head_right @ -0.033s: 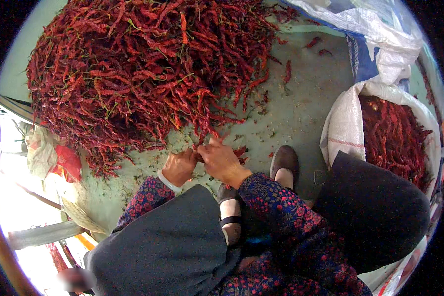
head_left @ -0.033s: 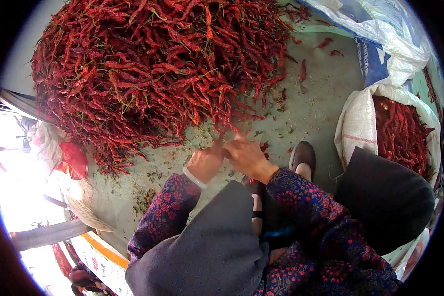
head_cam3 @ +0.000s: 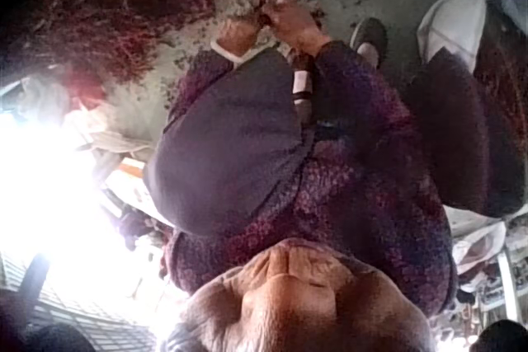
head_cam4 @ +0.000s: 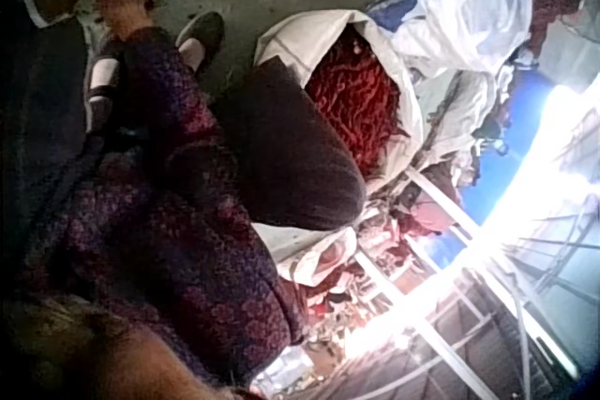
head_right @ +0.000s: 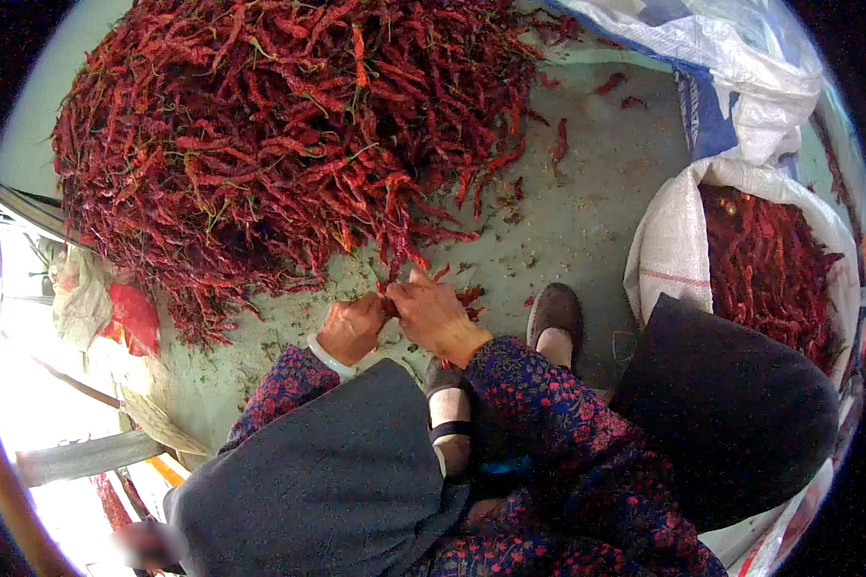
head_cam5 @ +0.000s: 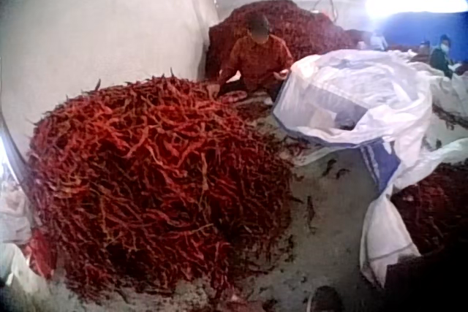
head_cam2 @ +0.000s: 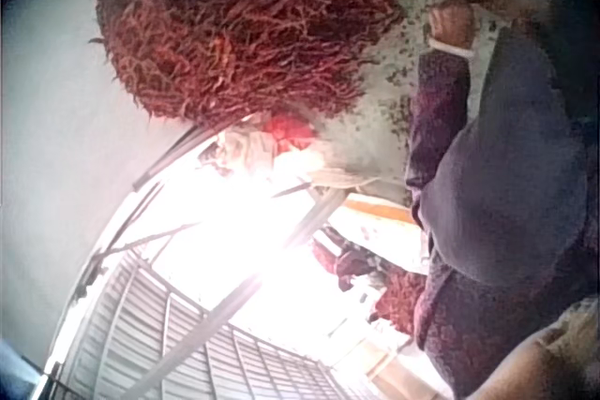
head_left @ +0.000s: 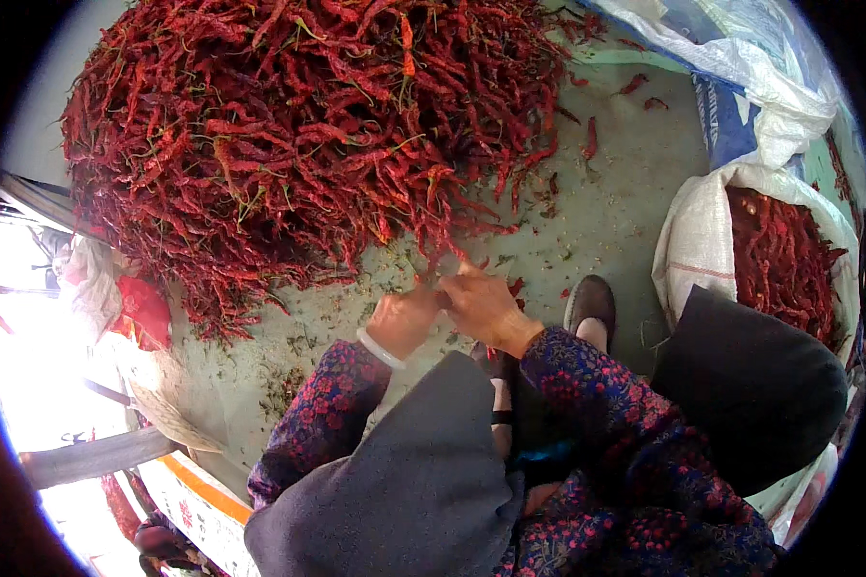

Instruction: The person sits on the floor and removes stems from dried red chili peppers by hand. They pick peppers from a large pile, pull off the stems, and place the de-stemmed peppers into a nearby sack.

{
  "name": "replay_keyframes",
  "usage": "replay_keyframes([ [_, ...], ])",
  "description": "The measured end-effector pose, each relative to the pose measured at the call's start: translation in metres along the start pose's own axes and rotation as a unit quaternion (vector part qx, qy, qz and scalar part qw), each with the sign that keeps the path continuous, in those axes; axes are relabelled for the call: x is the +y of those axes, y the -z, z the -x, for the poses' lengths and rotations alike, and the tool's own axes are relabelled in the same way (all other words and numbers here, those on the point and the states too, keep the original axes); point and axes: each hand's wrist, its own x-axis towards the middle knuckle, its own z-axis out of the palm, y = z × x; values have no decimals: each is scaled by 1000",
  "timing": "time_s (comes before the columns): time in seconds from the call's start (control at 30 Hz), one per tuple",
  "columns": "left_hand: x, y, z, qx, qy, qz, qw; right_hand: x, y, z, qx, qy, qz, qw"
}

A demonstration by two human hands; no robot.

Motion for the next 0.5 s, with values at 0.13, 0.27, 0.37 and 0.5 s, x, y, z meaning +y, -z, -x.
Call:
replay_keyframes([
  [0.13,-20,3,-8,-10,162,291,943,-1,7,1,11,-102,-78,992],
  [0.27,-38,-7,-63,47,216,167,961,14,5,0,-12,-175,-74,982],
  [0.37,-36,-40,-86,-12,283,117,952,25,11,4,56,-243,-154,956],
  [0.5,-39,-49,-65,71,193,167,964,41,21,4,109,-285,-411,859],
])
